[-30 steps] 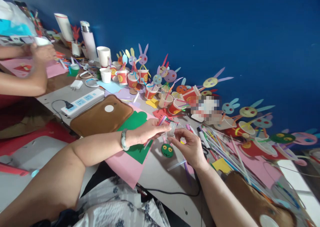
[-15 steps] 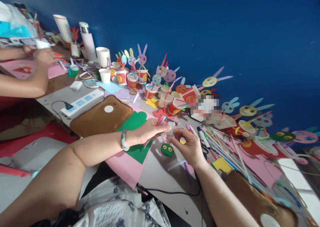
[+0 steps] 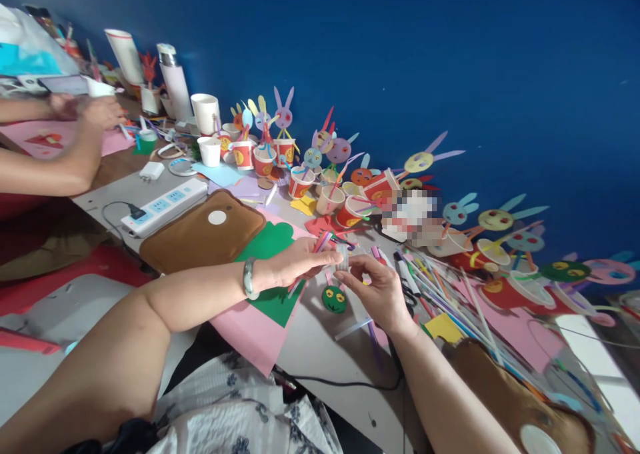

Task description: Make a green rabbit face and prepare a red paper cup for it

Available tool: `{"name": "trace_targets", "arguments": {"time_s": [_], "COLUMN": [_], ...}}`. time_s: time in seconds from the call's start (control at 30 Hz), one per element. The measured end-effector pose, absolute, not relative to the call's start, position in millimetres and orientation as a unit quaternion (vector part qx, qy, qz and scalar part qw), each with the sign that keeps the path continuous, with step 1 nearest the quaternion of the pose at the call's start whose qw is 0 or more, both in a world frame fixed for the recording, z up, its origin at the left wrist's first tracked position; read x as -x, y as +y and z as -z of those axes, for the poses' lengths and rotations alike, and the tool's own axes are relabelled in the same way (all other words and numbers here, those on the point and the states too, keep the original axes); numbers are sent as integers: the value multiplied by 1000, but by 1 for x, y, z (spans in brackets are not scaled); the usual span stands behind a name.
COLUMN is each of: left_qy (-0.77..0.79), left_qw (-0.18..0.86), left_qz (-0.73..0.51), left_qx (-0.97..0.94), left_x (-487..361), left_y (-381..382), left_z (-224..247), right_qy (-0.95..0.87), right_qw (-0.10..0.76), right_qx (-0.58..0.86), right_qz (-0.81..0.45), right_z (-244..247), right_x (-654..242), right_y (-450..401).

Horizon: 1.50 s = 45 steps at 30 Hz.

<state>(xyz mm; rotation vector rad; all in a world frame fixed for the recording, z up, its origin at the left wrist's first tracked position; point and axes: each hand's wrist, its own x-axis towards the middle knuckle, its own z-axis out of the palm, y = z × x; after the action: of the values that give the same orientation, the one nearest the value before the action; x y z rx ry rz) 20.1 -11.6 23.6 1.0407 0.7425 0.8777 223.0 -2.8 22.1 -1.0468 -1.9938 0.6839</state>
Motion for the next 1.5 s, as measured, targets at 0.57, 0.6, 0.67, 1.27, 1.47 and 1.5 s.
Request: {"name": "trace_targets", "arguments": {"time_s": [0.57,0.6,0.67,1.27,1.47,1.5], "left_qy": [316,316,321,334,359,360], "left_qw": [746,734,710,709,666,674], "left_qz": [-404,-402,-397,-401,-402,-399], "left_qx": [-424,-448,-485,-474,-516,-507], "left_x": [-20,-20,-20,-20,-19,-19], "left_y": [-7,-9,-12,-10,-14,-13], "left_z": [-18,-19,-20,-18,-19,-19], "right_qy": [-783,-786,-790,-791,-791,-789], "right_qw": [374,370,363,356,356,358], "right_qx": [420,418,414,414,413,416], "right_qz": [-265,-267,-270,-277,-279,-276], "right_z": [-20,-21,-22,-20,-20,-19], "right_x": [-223,-223,-224,-224,-222,-222], "right_y": [-1,-2,-4,-3,-4,-4]}}
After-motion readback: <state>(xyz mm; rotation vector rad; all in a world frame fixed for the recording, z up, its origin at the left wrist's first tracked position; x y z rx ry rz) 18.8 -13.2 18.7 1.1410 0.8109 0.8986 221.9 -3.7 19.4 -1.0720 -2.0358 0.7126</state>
